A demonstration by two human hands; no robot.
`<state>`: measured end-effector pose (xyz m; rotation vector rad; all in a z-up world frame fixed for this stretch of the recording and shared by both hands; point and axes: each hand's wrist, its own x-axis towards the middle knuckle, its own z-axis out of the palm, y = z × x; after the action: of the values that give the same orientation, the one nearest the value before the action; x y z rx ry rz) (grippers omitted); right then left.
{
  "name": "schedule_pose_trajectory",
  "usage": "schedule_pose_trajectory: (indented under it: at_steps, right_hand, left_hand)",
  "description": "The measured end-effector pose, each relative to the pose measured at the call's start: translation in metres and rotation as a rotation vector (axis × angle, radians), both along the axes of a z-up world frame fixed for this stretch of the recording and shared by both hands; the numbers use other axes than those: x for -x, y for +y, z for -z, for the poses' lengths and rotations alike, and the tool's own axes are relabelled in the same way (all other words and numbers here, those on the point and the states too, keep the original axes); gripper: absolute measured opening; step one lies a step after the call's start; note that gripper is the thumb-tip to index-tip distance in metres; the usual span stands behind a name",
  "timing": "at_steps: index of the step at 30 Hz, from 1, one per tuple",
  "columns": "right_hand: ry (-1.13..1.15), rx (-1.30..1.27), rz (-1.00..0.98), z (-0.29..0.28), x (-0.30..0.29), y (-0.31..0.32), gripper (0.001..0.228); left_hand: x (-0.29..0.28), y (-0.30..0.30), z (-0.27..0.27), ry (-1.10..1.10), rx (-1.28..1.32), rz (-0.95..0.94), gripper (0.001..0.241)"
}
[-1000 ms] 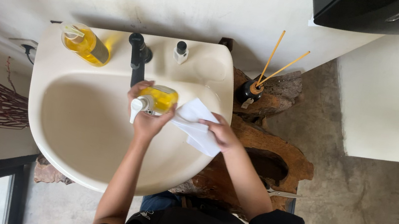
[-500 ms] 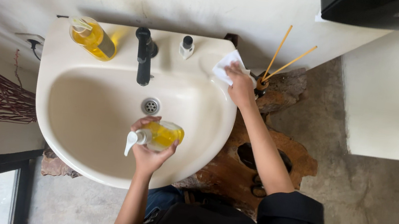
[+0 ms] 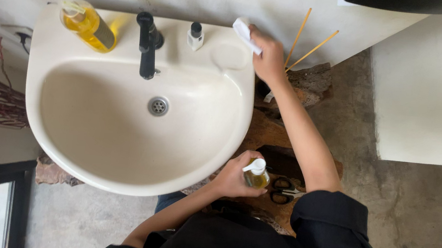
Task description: The person cleans a bathroom sink using a white cloth and liquid soap. They wipe the sink basin, faucet, and surrounding countertop, then rinse the cloth under running water. Finally, they wipe a black trash bin and walk toward a kitchen area.
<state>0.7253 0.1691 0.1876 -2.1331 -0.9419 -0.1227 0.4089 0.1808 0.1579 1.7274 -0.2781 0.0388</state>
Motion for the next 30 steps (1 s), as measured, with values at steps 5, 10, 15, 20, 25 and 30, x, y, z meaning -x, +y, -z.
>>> schedule_pose_trajectory:
  at_steps: [5,10,15,20,25,30]
  right_hand:
    - [-0.198,0.409,-0.149,0.039,-0.007,0.013,0.065]
    - [-0.067,0.551,-0.171,0.051,0.03,-0.001,0.055]
    - [0.296,0.452,-0.412,0.032,0.075,-0.012,0.044]
    - [0.345,0.404,-0.365,0.016,0.085,-0.007,0.045]
    - [-0.048,0.199,-0.029,-0.002,0.013,0.02,0.042]
    - [0.023,0.334,-0.024,0.033,0.009,0.047,0.043]
  left_hand:
    - [-0.001,-0.018,0.042,0.129,-0.104,-0.134,0.078]
    - [-0.004,-0.02,0.067,0.202,-0.161,-0.203,0.072]
    - [-0.014,-0.027,0.076,0.053,-0.157,-0.287,0.076]
    - [-0.008,-0.031,0.089,0.064,-0.245,-0.292,0.096]
    - [0.011,-0.026,0.092,0.362,-0.521,-0.199,0.115]
    - [0.035,0.029,0.051,0.527,-0.501,0.366,0.107]
